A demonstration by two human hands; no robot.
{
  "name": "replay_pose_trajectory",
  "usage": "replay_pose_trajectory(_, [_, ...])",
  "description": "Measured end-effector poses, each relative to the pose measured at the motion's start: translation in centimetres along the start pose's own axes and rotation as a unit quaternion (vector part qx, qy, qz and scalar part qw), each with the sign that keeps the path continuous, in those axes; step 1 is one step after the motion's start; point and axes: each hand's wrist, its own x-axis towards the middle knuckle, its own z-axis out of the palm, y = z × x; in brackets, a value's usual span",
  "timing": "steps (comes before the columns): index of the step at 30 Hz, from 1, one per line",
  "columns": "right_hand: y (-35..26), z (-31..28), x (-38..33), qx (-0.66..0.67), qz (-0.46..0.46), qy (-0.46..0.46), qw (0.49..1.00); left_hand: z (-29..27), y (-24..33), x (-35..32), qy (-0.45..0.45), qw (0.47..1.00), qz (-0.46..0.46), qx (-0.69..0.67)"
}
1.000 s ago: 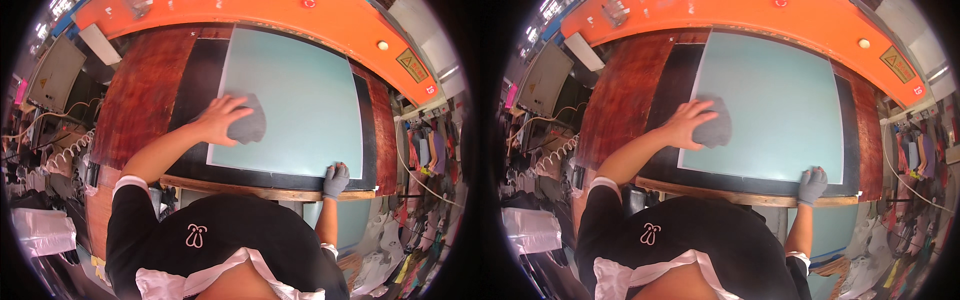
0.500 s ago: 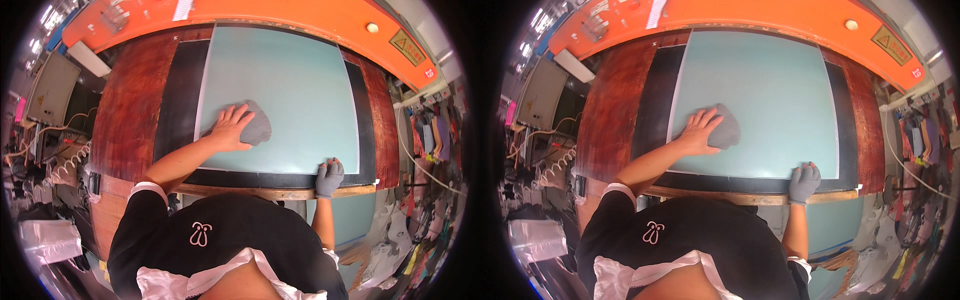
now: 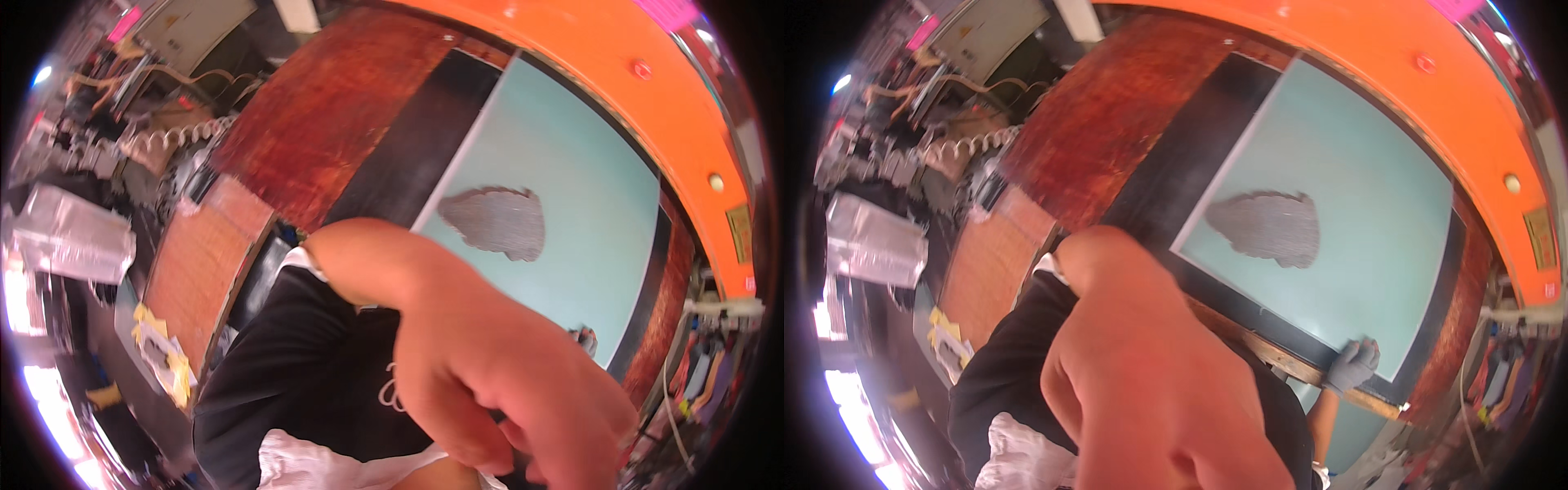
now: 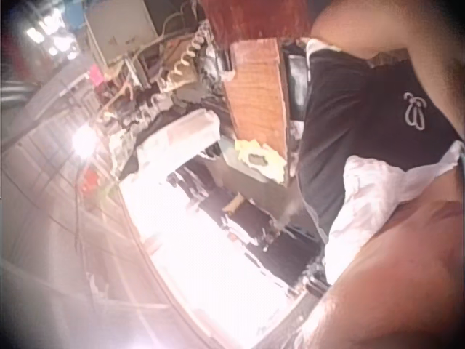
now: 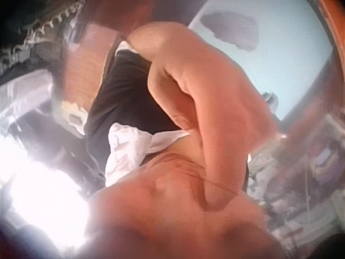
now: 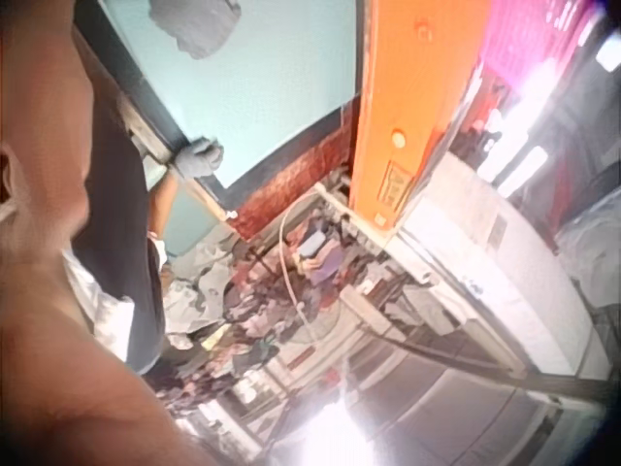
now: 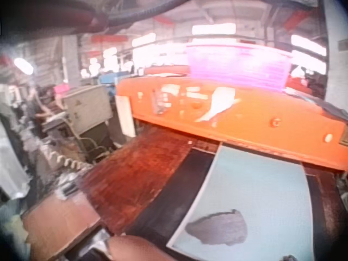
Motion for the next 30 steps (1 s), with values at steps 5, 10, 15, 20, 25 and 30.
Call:
replay_pose_trajectory(5, [0.2, 0.0, 0.3, 0.007, 0.028, -0.028, 0.999, 0.4, 0.7, 1.2, -0.012, 1.000, 0.011, -0.021])
replay_pose_trajectory(10, [0.0, -0.1, 0.5, -0.003, 0.036, -0.031, 0.999, 0.7, 0.2, 1.4, -0.016, 0.999, 0.021, -0.044])
replay_pose_trajectory(15, [-0.1, -0.2, 0.4, -0.018, 0.033, -0.037, 0.999, 1.1, 0.3, 1.8, -0.025, 0.998, 0.024, -0.056])
replay_pose_trajectory(20, [-0.1, 0.1, 0.3, -0.004, 0.049, -0.040, 0.998, 1.6, 0.7, 1.9, -0.026, 0.997, 0.032, -0.057])
replay_pose_trajectory(25, [-0.1, 0.3, 0.3, 0.042, 0.105, -0.046, 0.993, 1.9, 0.6, 2.0, -0.027, 0.996, 0.044, -0.070])
replay_pose_trajectory(30, [-0.4, -0.1, 0.5, -0.008, 0.049, -0.038, 0.998, 2.3, 0.8, 2.1, -0.014, 0.996, 0.055, -0.069])
